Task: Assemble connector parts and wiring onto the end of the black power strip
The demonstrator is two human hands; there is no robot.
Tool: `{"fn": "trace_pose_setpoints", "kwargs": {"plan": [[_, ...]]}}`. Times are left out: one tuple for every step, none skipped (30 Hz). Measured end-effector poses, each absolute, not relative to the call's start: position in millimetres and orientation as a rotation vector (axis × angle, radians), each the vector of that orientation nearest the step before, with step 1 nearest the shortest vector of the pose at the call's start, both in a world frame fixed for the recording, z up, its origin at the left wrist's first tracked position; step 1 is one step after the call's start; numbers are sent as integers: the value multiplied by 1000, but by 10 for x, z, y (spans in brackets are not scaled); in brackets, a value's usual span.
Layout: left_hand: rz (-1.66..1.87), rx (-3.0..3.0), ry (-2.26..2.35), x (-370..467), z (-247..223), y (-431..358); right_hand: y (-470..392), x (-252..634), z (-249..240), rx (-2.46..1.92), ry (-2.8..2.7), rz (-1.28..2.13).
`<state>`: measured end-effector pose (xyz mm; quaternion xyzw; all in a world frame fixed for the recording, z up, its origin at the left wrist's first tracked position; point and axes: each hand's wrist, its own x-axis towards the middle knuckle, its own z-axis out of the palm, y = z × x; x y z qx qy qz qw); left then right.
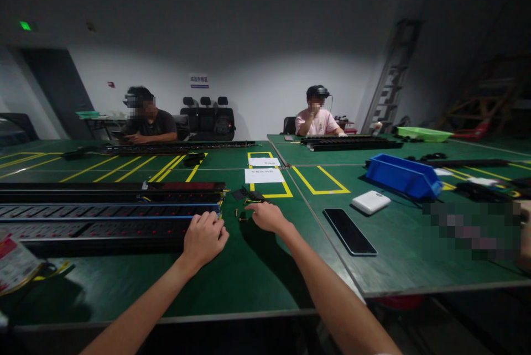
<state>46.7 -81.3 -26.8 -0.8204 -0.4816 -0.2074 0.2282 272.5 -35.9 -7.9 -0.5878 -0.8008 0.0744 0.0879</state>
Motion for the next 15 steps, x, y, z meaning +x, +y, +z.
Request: {"fn": "trace_pose_setpoints", "kwargs": {"plan": [[-574, -2260, -1327, 467, -268, -813, -367, 2721, -76, -1759, -2391, 214], [-579, -2262, -1327, 468, -269, -813, -372, 2718, -71, -1773, -2398, 207], [-586, -2264, -1325, 468, -269, -813, -376, 2717, -63, -1792, -2400, 202], [-595, -2265, -1323, 468, -270, -812, -378, 2716, -55, -1818, -2396, 194], [-602, -2266, -1321, 468, -270, -811, -378, 2716, -47, -1844, -2386, 183], [-606, -2265, -1319, 468, -270, -810, -377, 2718, -40, -1865, -2375, 172], [-605, -2264, -1318, 468, -270, -809, -375, 2721, -34, -1874, -2368, 165], [-602, -2262, -1318, 468, -270, -808, -372, 2725, -29, -1871, -2371, 169], [-597, -2260, -1318, 468, -270, -808, -367, 2731, -26, -1856, -2382, 180], [-592, -2259, -1319, 468, -269, -808, -363, 2739, -24, -1838, -2394, 191], [-591, -2259, -1320, 468, -268, -808, -357, 2749, -22, -1825, -2401, 197], [-593, -2260, -1321, 468, -267, -809, -351, 2762, -19, -1830, -2395, 192], [-595, -2263, -1322, 468, -266, -810, -345, 2777, -15, -1851, -2375, 171], [-599, -2266, -1324, 469, -264, -811, -340, 2795, -8, -1877, -2353, 146], [-604, -2269, -1326, 469, -263, -812, -334, 2816, 1, -1887, -2347, 133]]}}
